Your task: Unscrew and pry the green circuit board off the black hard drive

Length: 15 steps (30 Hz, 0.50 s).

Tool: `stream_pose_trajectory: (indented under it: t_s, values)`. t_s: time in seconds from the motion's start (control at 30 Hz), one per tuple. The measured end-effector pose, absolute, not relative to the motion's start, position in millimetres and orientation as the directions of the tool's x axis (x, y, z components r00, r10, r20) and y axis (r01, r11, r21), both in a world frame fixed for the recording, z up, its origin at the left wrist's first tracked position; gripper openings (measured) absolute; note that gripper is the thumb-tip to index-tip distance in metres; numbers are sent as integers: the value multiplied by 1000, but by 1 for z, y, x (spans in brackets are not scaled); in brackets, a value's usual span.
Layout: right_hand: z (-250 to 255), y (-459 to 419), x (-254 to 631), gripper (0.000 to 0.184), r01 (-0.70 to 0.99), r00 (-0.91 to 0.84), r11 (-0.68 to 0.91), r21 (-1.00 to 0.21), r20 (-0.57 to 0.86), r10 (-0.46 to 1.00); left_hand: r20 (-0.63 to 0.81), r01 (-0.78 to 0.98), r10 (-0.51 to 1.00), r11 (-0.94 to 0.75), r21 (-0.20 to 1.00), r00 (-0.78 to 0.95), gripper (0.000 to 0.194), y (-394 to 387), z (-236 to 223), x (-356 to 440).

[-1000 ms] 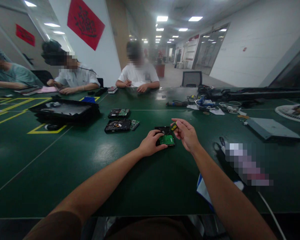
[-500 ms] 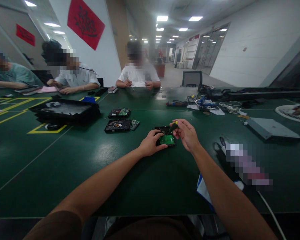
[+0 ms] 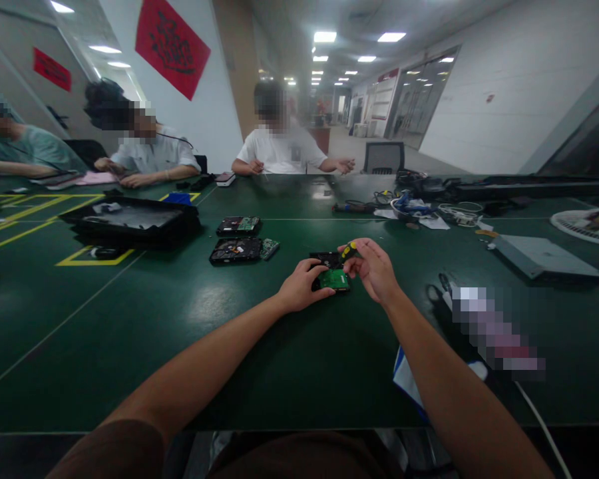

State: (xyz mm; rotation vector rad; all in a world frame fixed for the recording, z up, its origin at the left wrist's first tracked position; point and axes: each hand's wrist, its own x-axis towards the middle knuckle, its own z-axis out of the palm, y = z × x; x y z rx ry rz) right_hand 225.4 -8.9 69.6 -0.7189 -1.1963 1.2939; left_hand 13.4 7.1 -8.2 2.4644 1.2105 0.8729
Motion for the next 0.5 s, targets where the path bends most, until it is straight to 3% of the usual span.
stream_pose_trajectory:
  t_s: [0.27,0.5]
  values:
    - [69,-8,228,29,-269,-108,228,-936,265,958,384,637,789,-614,466,480,66,6,-6,13]
    - [68,-8,227,31,-314,-132,216,-925,268,954,370,638,798,-603,478,476,67,6,-6,13]
